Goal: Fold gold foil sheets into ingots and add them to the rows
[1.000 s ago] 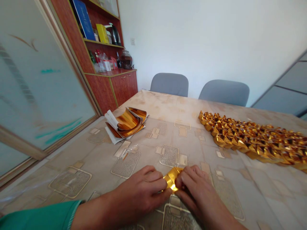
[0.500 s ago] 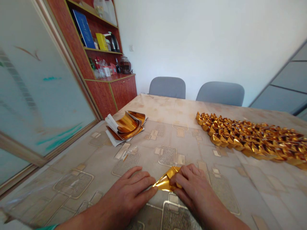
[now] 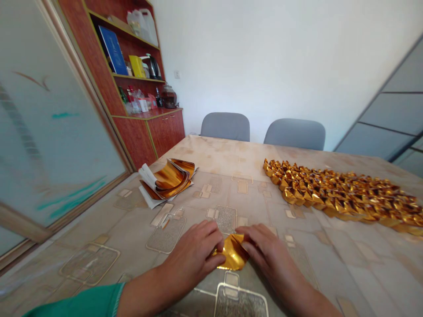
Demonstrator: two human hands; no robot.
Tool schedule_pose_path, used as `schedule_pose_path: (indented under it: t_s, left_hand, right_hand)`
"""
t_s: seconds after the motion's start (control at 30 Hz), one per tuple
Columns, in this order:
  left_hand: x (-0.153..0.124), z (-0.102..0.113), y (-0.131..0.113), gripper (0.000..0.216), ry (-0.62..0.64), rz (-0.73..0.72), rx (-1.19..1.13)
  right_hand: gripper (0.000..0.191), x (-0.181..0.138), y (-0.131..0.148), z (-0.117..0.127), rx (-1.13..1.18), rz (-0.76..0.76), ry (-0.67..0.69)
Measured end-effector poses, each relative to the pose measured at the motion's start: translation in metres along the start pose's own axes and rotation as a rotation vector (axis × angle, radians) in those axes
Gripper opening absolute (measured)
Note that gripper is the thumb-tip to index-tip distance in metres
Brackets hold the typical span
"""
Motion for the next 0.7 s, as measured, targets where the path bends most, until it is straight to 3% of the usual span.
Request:
schedule_pose_path:
  t_s: [0.17,0.3,0.37,0.47,0.7]
  left_hand:
    - [-0.003,0.002,-0.001,0.008,-0.017,-0.018,-0.080]
    - [-0.002,0.003,-0.001,0.023,-0.049,-0.101,-0.161]
    - [0.000,0.003,0.000,0.028,-0.072,-0.106,-0.203]
    - [0.001,0.002,0.002,0.009,-0.085,-0.074,-0.273]
    - [-0.001,0.007,-0.002,0.016,-0.224,-0.159,-0.374]
  right_hand:
    - [0.010,0.001,-0.013,0.001,-0.161,-0.119,-0.041]
    - [0.020,0.002,-0.009,0.003,-0.100,-0.119,-0.107]
    - [0.023,0.002,-0.004,0.005,-0.031,-0.090,-0.127]
    - [0.019,0.000,0.005,0.008,-0.005,-0.026,-0.160]
    - [0.018,0.007,0.027,0.019,-0.115,0.147,-0.129]
Point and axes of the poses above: each hand's wrist, its own x-axis towards the middle knuckle, its own z-axis out of the back of the hand, y = z × x, the point moved 2 cm from there along x, towards the middle knuckle, and after that the axes turned 15 degrees about z, right-handed, at the moved point
